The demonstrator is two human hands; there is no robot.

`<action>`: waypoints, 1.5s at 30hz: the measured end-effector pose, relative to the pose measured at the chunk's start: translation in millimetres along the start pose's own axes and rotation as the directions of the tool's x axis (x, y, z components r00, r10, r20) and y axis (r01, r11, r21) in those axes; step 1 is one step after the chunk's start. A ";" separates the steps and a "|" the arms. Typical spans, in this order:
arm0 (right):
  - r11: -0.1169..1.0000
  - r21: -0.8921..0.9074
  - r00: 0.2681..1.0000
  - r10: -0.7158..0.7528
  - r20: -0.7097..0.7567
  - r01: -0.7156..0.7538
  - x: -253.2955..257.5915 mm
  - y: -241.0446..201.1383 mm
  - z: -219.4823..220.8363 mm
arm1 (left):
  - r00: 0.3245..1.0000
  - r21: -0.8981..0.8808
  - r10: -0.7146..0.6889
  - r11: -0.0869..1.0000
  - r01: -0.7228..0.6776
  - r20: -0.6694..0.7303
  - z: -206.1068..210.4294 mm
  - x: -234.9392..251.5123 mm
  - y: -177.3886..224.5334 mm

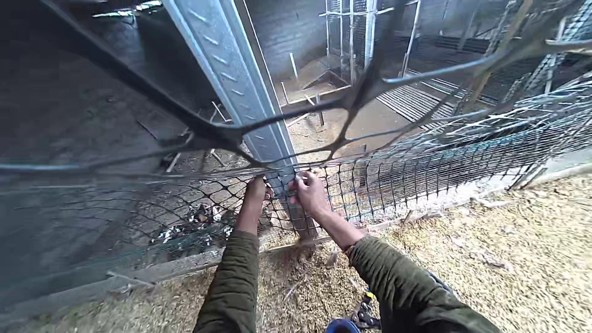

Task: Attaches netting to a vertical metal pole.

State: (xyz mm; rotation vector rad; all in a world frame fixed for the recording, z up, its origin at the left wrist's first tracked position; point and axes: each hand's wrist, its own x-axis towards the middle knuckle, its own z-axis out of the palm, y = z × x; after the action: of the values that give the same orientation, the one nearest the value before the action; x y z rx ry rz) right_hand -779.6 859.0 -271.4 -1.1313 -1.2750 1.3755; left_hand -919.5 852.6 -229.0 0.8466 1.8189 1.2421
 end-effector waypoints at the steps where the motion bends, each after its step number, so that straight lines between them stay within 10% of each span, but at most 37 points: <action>1: 1.000 0.024 0.999 -0.005 -0.033 0.006 -0.3 0.6 2.7 | 1.000 -0.002 0.009 1.000 -0.009 -0.005 -0.2 0.9 -0.6; 19: 0.907 -0.324 0.943 -0.316 -0.107 0.268 10.6 26.2 -9.7 | 0.908 -0.286 0.132 0.922 -0.260 -0.399 29.6 -5.2 -22.4; 37: 0.981 -0.170 0.993 -0.107 -0.043 0.098 6.6 11.2 -7.3 | 0.752 -0.468 0.107 0.724 -0.507 -0.650 56.6 -1.9 -28.7; 45: 0.994 -0.043 0.995 -0.100 0.028 0.101 11.6 10.3 -2.5 | 0.915 -0.310 0.158 0.908 -0.282 -0.370 31.1 7.2 -23.9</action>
State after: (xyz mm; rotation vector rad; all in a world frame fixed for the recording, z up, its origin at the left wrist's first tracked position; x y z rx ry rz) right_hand -779.4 870.4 -282.2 -1.0673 -1.3687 1.2972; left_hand -898.5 865.0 -260.6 0.6757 1.7007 1.9000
